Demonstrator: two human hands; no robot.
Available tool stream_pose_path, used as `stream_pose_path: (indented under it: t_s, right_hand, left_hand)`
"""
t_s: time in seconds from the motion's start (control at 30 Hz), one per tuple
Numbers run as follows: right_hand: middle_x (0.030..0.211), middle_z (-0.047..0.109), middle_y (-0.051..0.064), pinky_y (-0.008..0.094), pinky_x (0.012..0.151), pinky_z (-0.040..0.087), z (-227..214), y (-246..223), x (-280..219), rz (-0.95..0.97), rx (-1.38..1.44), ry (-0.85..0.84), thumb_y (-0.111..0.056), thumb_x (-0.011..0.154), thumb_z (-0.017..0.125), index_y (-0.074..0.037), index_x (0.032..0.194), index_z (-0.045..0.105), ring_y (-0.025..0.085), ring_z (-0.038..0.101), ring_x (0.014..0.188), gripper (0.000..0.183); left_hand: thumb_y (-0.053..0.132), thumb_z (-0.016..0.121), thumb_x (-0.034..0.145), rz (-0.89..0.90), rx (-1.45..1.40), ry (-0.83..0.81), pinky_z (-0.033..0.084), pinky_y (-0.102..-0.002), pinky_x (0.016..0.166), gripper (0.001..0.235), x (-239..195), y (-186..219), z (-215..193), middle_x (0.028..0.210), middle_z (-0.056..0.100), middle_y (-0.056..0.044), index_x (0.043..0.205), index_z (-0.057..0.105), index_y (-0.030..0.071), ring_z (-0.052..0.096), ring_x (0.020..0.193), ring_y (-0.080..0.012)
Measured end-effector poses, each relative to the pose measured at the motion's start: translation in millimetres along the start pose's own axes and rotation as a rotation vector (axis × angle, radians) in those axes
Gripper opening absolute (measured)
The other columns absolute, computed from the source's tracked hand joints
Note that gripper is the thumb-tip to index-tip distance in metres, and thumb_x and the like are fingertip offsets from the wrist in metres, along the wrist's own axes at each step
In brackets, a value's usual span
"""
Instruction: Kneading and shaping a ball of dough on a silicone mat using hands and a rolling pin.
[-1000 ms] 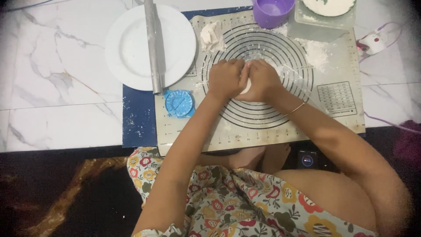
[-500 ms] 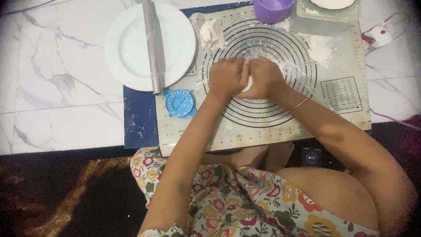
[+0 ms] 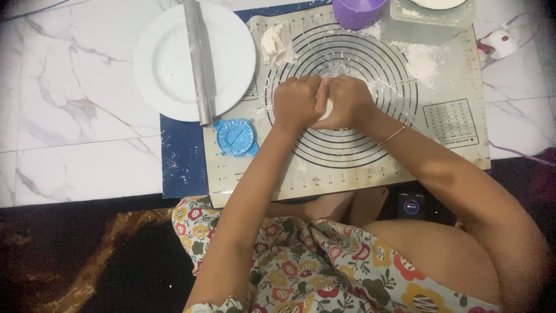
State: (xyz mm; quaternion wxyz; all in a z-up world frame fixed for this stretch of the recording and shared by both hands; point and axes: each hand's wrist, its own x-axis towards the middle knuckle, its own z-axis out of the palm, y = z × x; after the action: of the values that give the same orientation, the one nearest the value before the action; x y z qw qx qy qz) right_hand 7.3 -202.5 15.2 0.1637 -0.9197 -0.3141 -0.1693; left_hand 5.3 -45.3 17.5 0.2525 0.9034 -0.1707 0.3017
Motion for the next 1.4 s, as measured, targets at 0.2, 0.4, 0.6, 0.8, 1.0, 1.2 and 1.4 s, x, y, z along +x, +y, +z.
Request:
stream_pose_path:
  t_s: [0.2, 0.4, 0.6, 0.8, 1.0, 1.2, 1.4]
  right_hand:
    - [0.06, 0.062, 0.011, 0.035, 0.061, 0.052, 7.3, 5.5, -1.1, 0.045, 0.024, -0.047, -0.066, 0.068, 0.084, -0.009, 0.071, 0.062, 0.028, 0.066, 0.061, 0.061]
    - [0.07, 0.067, 0.011, 0.037, 0.068, 0.054, 1.3, 3.4, -3.0, 0.103, -0.062, -0.162, -0.079, 0.069, 0.077, -0.01, 0.08, 0.064, 0.029, 0.07, 0.073, 0.071]
    - [0.112, 0.068, 0.019, 0.051, 0.099, 0.048, -47.8, -30.9, 13.8, 0.221, -0.049, -0.459, -0.08, 0.069, 0.071, -0.003, 0.121, 0.064, 0.038, 0.064, 0.114, 0.093]
    - [0.125, 0.055, 0.022, 0.052, 0.111, 0.042, -73.3, 9.4, -18.3, 0.199, 0.327, -0.203, -0.018, 0.081, 0.078, 0.002, 0.14, 0.048, 0.042, 0.052, 0.128, 0.069]
    - [0.119, 0.059, 0.021, 0.039, 0.092, 0.047, -80.8, 21.2, -26.8, 0.207, 0.492, 0.094, 0.007, 0.09, 0.058, 0.007, 0.129, 0.052, 0.031, 0.058, 0.11, 0.039]
    - [0.112, 0.059, 0.016, 0.036, 0.087, 0.048, -72.4, 12.8, -24.6, 0.203, 0.476, 0.08, 0.003, 0.09, 0.063, 0.003, 0.12, 0.06, 0.026, 0.058, 0.1, 0.031]
    - [0.108, 0.06, 0.014, 0.034, 0.084, 0.048, -66.7, 18.1, -23.5, 0.181, 0.437, 0.068, 0.001, 0.091, 0.064, 0.003, 0.114, 0.064, 0.024, 0.057, 0.095, 0.023]
  left_hand:
    - [0.036, 0.045, 0.092, -0.019, -0.007, 0.018, 0.04, -0.025, 0.042, 0.041, -2.3, -1.2, 5.1, 0.043, 0.053, -0.002, 0.059, 0.063, 0.018, 0.053, 0.039, -0.0174]
    - [0.039, 0.046, 0.093, -0.045, 0.009, 0.032, 0.04, -0.025, 0.043, 0.042, -4.7, 0.3, 8.5, 0.045, 0.054, -0.002, 0.062, 0.065, 0.018, 0.053, 0.04, -0.0162]
    - [0.042, 0.051, 0.096, 0.017, 0.017, -0.049, 0.048, -0.034, 0.049, 0.041, -4.4, 7.1, -14.2, 0.054, 0.062, -0.008, 0.078, 0.072, 0.011, 0.064, 0.05, -0.0234]
    - [0.072, 0.039, 0.093, 0.181, 0.203, 0.155, 0.045, -0.056, 0.1, 0.068, -18.0, 16.9, 0.0, 0.113, 0.058, -0.013, 0.122, 0.058, 0.014, 0.058, 0.114, -0.0344]
    - [0.064, 0.051, 0.094, 0.255, 0.183, -0.028, 0.042, -0.047, 0.086, 0.065, -18.2, 37.9, 13.8, 0.089, 0.063, -0.013, 0.102, 0.066, 0.002, 0.055, 0.082, -0.0323]
    - [0.077, 0.062, 0.081, 0.22, 0.404, -0.075, 0.04, -0.043, 0.079, 0.072, -19.2, 44.8, 42.2, 0.078, 0.057, -0.009, 0.09, 0.064, 0.006, 0.047, 0.073, -0.0264]
    - [0.08, 0.069, 0.075, 0.192, 0.372, -0.157, 0.041, -0.045, 0.077, 0.07, -15.9, 39.9, 54.9, 0.073, 0.061, -0.007, 0.087, 0.063, 0.011, 0.051, 0.064, -0.0266]
